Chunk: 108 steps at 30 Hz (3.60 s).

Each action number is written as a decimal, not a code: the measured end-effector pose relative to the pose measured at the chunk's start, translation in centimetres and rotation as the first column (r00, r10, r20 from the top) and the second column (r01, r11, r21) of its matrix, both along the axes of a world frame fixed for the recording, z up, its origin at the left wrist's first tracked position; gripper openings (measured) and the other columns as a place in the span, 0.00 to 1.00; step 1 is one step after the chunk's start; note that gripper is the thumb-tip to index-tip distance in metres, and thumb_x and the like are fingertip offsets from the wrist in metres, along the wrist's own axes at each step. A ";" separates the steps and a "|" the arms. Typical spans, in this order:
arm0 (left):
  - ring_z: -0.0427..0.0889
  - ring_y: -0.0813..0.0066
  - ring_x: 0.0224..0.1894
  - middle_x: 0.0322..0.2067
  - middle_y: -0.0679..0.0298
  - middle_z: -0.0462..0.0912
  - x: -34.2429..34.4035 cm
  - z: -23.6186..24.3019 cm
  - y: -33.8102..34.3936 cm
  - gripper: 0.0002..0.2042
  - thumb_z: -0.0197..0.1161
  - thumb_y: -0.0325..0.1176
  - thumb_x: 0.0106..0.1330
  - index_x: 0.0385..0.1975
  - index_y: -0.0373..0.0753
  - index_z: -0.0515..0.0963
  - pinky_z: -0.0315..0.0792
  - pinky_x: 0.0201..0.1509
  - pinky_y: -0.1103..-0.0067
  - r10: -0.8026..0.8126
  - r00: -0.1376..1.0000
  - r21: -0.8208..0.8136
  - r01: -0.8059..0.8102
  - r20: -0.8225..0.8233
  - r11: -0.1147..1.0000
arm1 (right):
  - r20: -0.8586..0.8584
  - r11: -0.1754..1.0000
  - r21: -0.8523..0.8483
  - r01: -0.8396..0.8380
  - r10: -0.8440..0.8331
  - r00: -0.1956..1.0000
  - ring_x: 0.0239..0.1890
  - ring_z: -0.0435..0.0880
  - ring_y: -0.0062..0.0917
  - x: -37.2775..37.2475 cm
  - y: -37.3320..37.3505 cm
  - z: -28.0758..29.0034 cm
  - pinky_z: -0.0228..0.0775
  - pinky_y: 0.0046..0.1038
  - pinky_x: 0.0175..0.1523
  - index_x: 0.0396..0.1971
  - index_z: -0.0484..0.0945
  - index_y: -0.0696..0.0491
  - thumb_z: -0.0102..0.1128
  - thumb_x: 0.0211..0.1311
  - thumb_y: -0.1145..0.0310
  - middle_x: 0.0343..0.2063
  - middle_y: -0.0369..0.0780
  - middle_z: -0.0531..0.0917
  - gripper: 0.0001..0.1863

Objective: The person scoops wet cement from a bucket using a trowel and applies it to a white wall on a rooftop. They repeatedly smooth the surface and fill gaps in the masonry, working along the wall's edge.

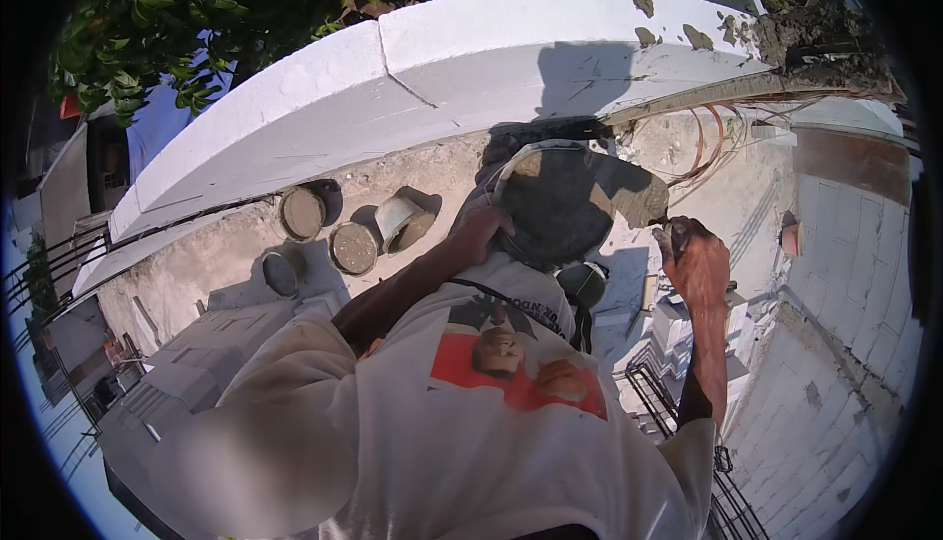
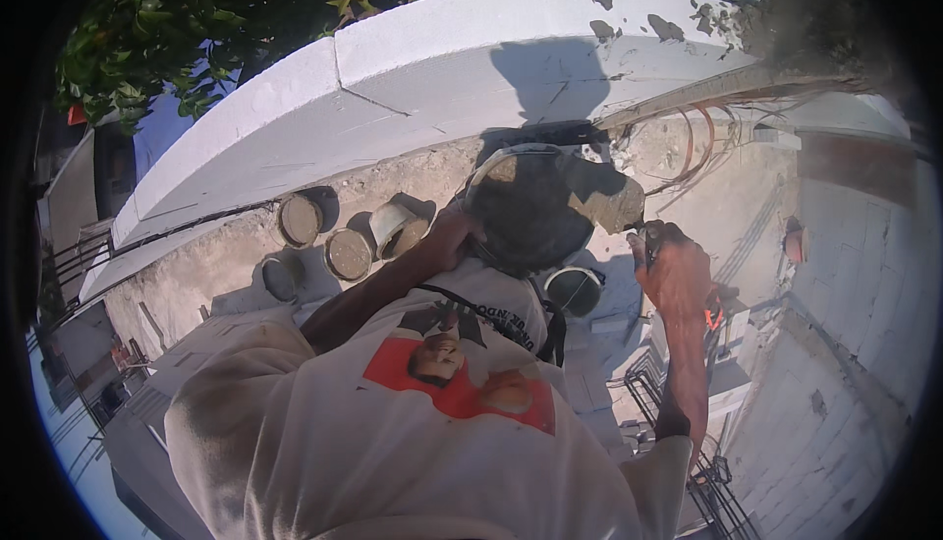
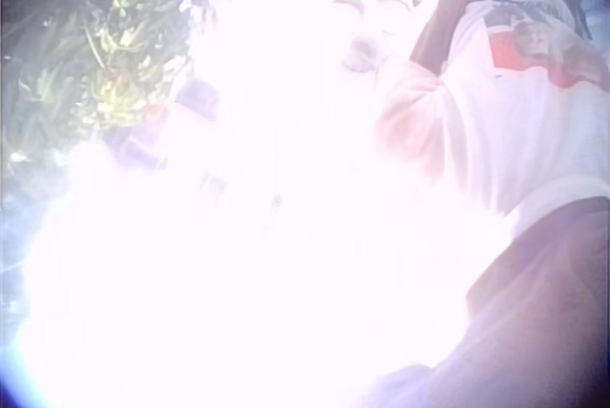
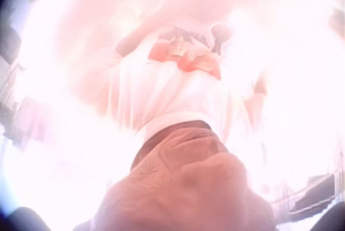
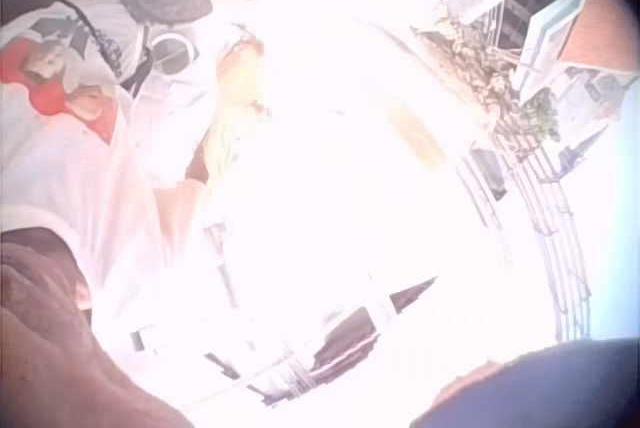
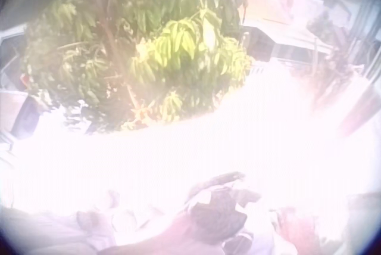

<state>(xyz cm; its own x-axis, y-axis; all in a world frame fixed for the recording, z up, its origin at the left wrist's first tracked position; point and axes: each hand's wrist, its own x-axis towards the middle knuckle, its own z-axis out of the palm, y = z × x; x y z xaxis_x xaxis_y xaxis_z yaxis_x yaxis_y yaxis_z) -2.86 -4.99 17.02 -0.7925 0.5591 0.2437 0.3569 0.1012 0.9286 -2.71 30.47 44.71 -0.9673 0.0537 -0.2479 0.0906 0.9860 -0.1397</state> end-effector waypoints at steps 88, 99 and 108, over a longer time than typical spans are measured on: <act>0.83 0.71 0.32 0.33 0.60 0.84 -1.4 8.0 3.5 0.16 0.59 0.15 0.48 0.38 0.35 0.78 0.79 0.35 0.77 0.069 0.069 -0.028 -0.480 0.995 0.877 | 0.204 0.957 -0.275 -0.087 0.147 0.968 0.29 0.86 0.48 -1.0 -2.8 -17.8 0.80 0.46 0.36 0.28 0.83 0.50 0.67 0.47 0.57 0.22 0.47 0.84 0.12; 0.83 0.67 0.33 0.36 0.59 0.83 -2.5 8.8 4.0 0.19 0.57 0.15 0.50 0.44 0.33 0.77 0.81 0.34 0.74 0.077 0.078 -0.034 -0.453 0.994 0.891 | 0.077 0.948 -0.122 -0.295 0.305 0.949 0.39 0.85 0.30 5.4 -2.1 -27.9 0.77 0.37 0.45 0.34 0.84 0.42 0.60 0.60 0.59 0.32 0.36 0.84 0.07; 0.83 0.64 0.36 0.31 0.59 0.82 0.0 5.4 0.9 0.10 0.61 0.20 0.53 0.35 0.39 0.78 0.78 0.40 0.74 0.017 0.950 0.038 -0.030 0.311 0.999 | 0.211 0.862 -0.455 0.222 -0.138 0.968 0.44 0.87 0.45 5.2 -5.3 -17.0 0.78 0.42 0.51 0.37 0.87 0.52 0.71 0.56 0.51 0.37 0.44 0.89 0.19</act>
